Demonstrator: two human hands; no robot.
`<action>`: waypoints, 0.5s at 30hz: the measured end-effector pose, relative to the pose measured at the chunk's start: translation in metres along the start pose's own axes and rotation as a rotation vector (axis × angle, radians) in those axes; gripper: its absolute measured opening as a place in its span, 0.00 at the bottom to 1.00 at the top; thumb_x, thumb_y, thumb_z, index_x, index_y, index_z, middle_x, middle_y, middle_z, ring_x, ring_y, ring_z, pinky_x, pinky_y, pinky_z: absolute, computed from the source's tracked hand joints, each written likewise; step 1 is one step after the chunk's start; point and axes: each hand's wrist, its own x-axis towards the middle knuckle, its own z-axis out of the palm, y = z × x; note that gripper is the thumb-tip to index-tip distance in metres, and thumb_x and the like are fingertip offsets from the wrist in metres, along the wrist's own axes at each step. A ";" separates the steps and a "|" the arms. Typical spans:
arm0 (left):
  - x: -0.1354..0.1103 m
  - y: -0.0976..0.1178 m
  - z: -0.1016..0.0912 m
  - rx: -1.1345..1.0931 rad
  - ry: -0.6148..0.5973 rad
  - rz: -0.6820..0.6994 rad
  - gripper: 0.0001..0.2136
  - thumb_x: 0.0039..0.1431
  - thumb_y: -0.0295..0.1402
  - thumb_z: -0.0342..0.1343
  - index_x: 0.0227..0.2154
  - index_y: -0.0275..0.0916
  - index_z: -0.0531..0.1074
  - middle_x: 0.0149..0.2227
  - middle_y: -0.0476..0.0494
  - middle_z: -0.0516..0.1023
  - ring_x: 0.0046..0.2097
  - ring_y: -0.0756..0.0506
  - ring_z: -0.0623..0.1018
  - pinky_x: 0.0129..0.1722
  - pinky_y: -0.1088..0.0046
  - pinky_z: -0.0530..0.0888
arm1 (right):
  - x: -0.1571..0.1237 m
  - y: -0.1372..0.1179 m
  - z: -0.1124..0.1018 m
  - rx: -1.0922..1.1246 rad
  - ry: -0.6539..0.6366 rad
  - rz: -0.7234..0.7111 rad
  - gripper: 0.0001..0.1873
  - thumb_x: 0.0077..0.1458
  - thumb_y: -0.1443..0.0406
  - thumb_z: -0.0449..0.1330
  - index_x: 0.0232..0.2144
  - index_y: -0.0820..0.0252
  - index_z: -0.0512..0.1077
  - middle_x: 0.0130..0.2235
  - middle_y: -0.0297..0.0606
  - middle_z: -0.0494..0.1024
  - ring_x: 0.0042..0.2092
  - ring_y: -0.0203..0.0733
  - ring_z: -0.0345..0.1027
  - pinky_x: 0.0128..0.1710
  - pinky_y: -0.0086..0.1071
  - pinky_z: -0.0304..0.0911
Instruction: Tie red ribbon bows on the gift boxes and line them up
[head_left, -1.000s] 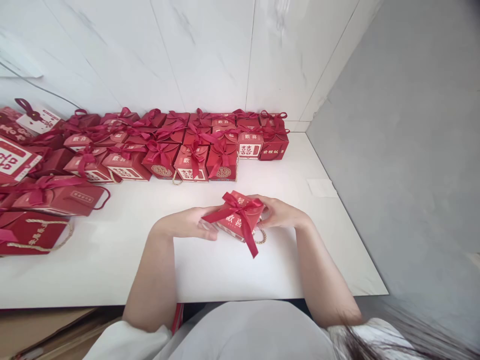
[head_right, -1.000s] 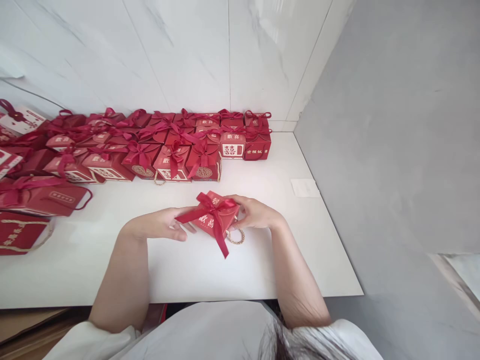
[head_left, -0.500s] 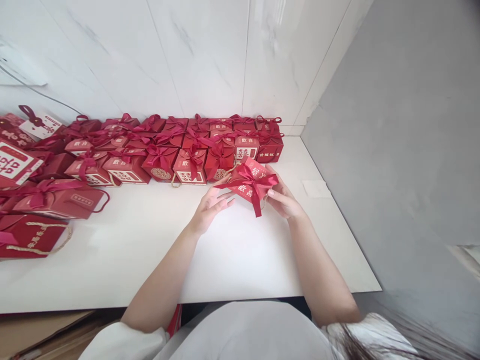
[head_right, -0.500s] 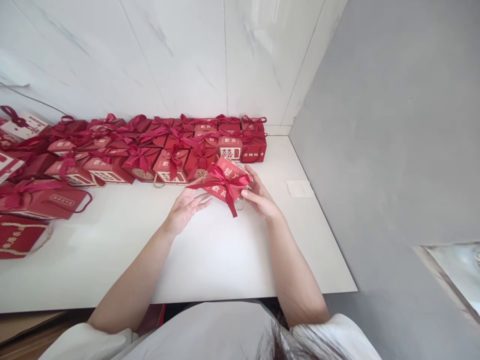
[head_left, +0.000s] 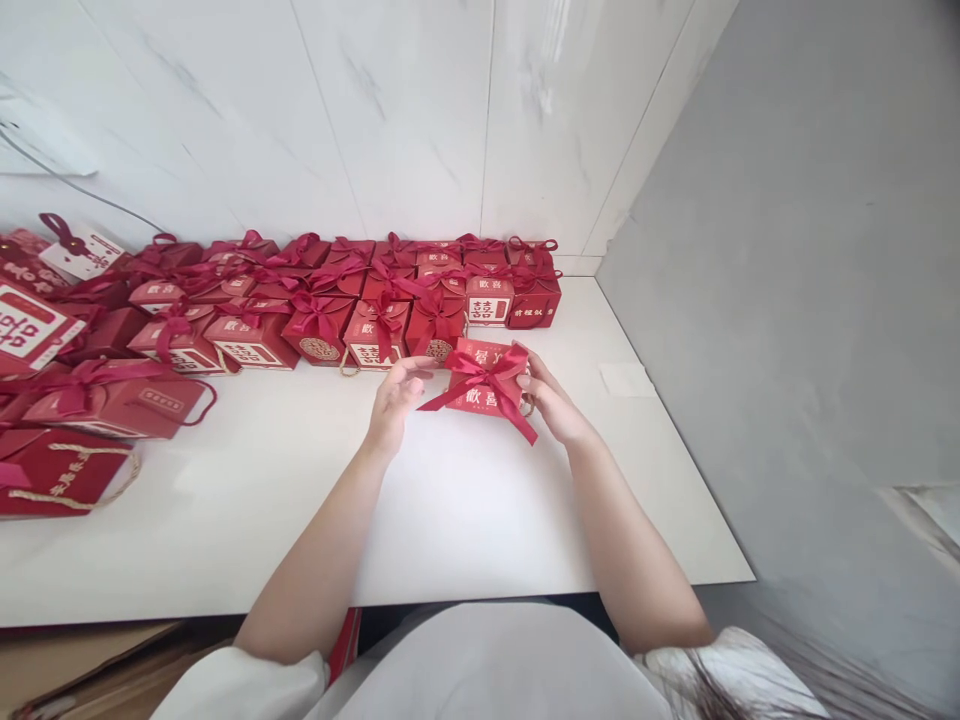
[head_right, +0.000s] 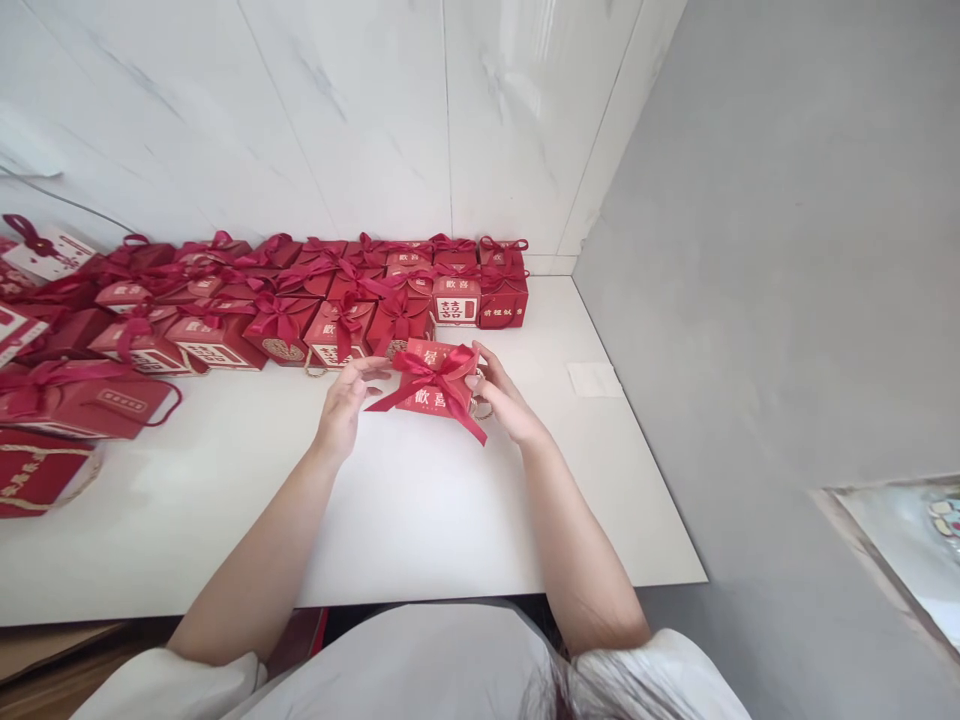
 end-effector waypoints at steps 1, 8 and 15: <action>0.000 0.002 -0.001 0.016 -0.004 0.022 0.22 0.58 0.49 0.58 0.49 0.40 0.70 0.54 0.38 0.74 0.54 0.40 0.73 0.50 0.64 0.71 | -0.001 -0.002 0.002 0.009 0.006 0.008 0.42 0.58 0.46 0.54 0.69 0.44 0.43 0.62 0.42 0.65 0.51 0.49 0.69 0.44 0.42 0.69; -0.003 0.018 0.007 0.152 0.000 0.062 0.11 0.57 0.42 0.62 0.30 0.40 0.70 0.52 0.40 0.73 0.56 0.40 0.73 0.57 0.60 0.69 | -0.005 -0.012 0.017 0.015 -0.070 0.117 0.44 0.57 0.50 0.59 0.69 0.46 0.46 0.57 0.44 0.68 0.47 0.47 0.69 0.44 0.43 0.70; -0.002 0.015 0.010 0.066 0.089 0.033 0.14 0.53 0.41 0.66 0.32 0.41 0.68 0.46 0.42 0.76 0.50 0.42 0.77 0.49 0.64 0.73 | -0.006 -0.011 0.015 0.046 -0.170 0.068 0.44 0.55 0.52 0.62 0.68 0.44 0.47 0.62 0.42 0.65 0.57 0.50 0.65 0.49 0.43 0.70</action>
